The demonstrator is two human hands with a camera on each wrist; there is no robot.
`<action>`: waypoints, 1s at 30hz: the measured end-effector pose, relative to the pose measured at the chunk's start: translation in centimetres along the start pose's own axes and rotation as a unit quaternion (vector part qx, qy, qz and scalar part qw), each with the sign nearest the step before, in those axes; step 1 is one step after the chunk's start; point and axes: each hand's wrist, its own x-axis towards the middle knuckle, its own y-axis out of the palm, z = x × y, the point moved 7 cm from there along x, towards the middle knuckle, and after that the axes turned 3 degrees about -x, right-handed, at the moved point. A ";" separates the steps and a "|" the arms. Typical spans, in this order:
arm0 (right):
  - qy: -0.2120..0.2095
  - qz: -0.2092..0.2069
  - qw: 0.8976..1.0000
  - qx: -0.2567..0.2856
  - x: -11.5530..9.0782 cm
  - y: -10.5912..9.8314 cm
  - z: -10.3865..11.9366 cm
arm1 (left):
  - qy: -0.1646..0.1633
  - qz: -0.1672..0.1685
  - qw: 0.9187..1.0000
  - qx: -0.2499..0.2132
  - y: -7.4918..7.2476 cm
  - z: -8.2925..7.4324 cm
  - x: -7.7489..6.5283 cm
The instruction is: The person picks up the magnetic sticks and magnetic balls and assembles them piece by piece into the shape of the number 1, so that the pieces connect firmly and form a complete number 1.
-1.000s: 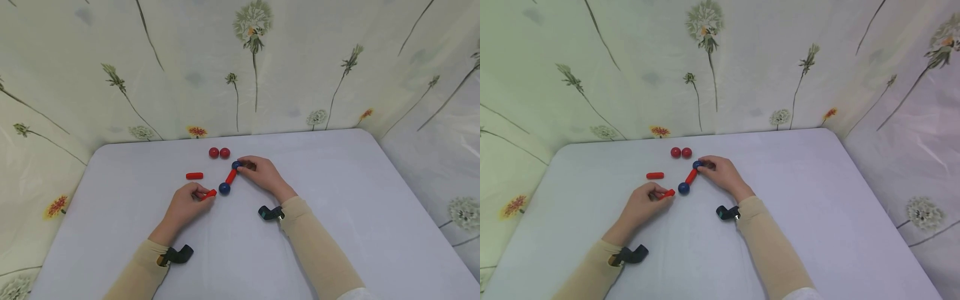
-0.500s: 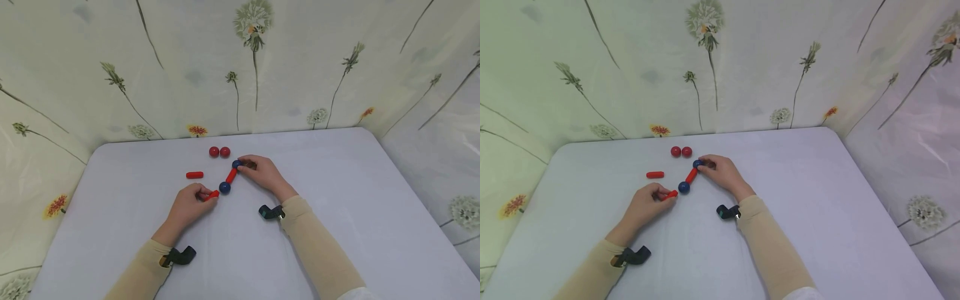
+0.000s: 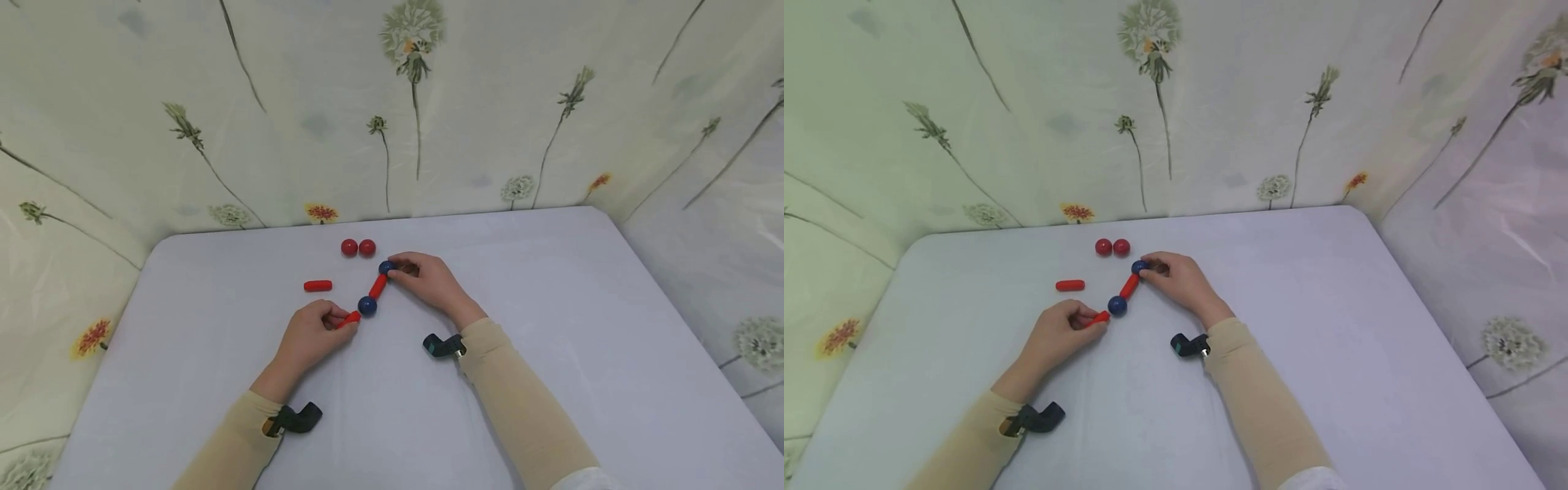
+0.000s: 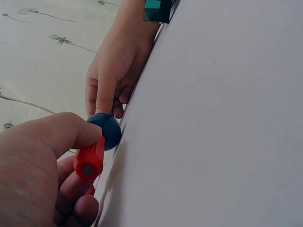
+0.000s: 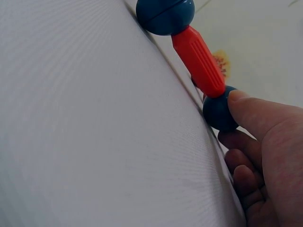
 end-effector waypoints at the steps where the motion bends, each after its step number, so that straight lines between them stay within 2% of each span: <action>1: 0.002 0.002 1.000 0.002 0.0 0.0 0.0 | -0.001 0.001 1.000 0.001 0.0 0.0 0.0; 30: 0.002 0.001 1.000 0.003 0.1 0.0 0.4 | 0.004 -0.008 1.000 0.008 0.3 0.1 0.3</action>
